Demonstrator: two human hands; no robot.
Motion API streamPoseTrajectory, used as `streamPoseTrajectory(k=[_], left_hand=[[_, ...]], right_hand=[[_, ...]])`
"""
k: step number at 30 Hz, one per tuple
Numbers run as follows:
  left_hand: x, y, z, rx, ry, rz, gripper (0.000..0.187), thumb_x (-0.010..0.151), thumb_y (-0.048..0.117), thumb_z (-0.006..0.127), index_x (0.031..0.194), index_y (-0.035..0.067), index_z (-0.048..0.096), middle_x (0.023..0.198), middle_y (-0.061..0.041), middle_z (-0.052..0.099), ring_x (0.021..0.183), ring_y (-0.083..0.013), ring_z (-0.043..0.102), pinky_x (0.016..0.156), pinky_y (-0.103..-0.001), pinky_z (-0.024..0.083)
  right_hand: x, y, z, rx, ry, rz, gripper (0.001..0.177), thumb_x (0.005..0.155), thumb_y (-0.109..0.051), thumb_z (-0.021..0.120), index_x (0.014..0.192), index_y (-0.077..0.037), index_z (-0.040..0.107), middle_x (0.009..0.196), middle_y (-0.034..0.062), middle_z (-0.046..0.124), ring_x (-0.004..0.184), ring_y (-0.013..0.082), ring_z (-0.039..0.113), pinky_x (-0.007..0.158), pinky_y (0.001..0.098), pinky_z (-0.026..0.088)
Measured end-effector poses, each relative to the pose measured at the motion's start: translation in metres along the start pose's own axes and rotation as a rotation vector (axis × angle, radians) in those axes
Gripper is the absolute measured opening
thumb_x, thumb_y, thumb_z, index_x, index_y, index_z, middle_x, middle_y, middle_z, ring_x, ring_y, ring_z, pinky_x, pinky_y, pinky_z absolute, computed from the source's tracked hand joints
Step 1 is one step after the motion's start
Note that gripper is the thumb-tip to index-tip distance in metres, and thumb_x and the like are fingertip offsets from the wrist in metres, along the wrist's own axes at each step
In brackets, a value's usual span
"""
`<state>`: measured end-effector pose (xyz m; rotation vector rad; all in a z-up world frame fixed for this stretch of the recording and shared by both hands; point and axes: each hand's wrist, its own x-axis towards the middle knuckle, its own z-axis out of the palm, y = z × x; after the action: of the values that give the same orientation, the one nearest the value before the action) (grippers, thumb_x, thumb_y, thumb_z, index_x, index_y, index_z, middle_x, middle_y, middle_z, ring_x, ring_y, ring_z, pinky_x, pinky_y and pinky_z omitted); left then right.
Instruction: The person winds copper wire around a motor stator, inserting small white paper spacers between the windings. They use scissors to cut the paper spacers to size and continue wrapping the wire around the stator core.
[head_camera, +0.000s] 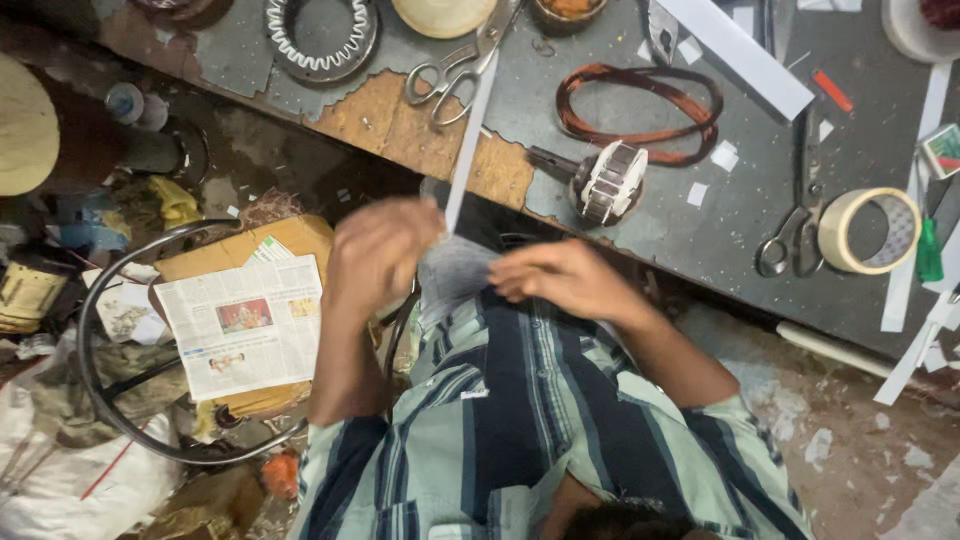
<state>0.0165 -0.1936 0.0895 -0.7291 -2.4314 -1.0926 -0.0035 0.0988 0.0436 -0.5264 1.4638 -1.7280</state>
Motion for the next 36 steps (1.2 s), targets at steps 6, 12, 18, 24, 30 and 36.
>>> streamPoseTrajectory(k=[6, 12, 18, 24, 30, 36], left_hand=[[-0.047, 0.038, -0.04, -0.439, -0.447, 0.027, 0.018, 0.097, 0.003, 0.059, 0.1, 0.004, 0.077, 0.098, -0.008, 0.081, 0.096, -0.0238, 0.081, 0.081, -0.033, 0.065], [-0.076, 0.02, -0.029, -0.693, -0.077, 0.004, 0.022, 0.108, 0.014, 0.051, 0.103, 0.002, 0.069, 0.116, -0.011, 0.07, 0.109, -0.0252, 0.07, 0.096, -0.039, 0.056], [-0.071, -0.067, 0.112, -0.98, 1.002, -0.663, 0.004, 0.105, 0.007, 0.056, 0.108, 0.005, 0.055, 0.153, -0.005, 0.051, 0.132, -0.0201, 0.054, 0.11, -0.033, 0.046], [-0.062, -0.054, 0.137, -1.155, 0.977, -0.601, 0.011, 0.108, 0.012, 0.049, 0.117, 0.006, 0.053, 0.138, -0.006, 0.055, 0.124, -0.0185, 0.057, 0.108, -0.039, 0.049], [0.0, -0.057, 0.149, -1.212, 1.141, -0.543, 0.013, 0.111, 0.016, 0.05, 0.118, 0.005, 0.053, 0.111, -0.008, 0.061, 0.107, -0.0179, 0.061, 0.098, -0.033, 0.051], [-0.003, -0.081, 0.091, -0.572, 0.631, -0.798, 0.014, 0.106, 0.017, 0.063, 0.11, 0.004, 0.065, 0.098, 0.001, 0.065, 0.089, -0.0083, 0.058, 0.08, -0.025, 0.049]], right_hand=[[0.052, 0.013, 0.018, 0.727, 0.032, 0.076, 0.056, 0.108, -0.024, 0.053, 0.154, 0.005, 0.043, 0.131, 0.0247, 0.066, 0.111, 0.0294, 0.071, 0.098, 0.0431, 0.059], [0.089, 0.015, 0.027, 0.667, 0.244, 0.156, 0.058, 0.101, -0.019, 0.061, 0.151, 0.001, 0.042, 0.134, 0.0197, 0.06, 0.116, 0.0242, 0.064, 0.095, 0.0417, 0.057], [0.133, 0.045, 0.051, 0.661, 0.358, -0.111, 0.059, 0.098, -0.007, 0.065, 0.151, 0.004, 0.041, 0.147, 0.0194, 0.056, 0.132, 0.0252, 0.058, 0.107, 0.0383, 0.051], [0.126, 0.037, 0.02, 0.667, 0.386, -0.18, 0.052, 0.101, -0.009, 0.062, 0.148, 0.003, 0.044, 0.15, 0.0177, 0.053, 0.137, 0.0251, 0.054, 0.113, 0.0399, 0.047], [0.119, 0.041, 0.025, 0.286, 0.428, -0.456, 0.047, 0.107, -0.011, 0.063, 0.149, 0.004, 0.05, 0.156, 0.0171, 0.052, 0.149, 0.0271, 0.047, 0.13, 0.0418, 0.034], [0.073, 0.027, 0.036, -0.382, 0.592, -0.44, 0.037, 0.102, -0.012, 0.066, 0.137, 0.001, 0.064, 0.154, 0.0222, 0.051, 0.149, 0.0338, 0.044, 0.126, 0.0438, 0.032]])
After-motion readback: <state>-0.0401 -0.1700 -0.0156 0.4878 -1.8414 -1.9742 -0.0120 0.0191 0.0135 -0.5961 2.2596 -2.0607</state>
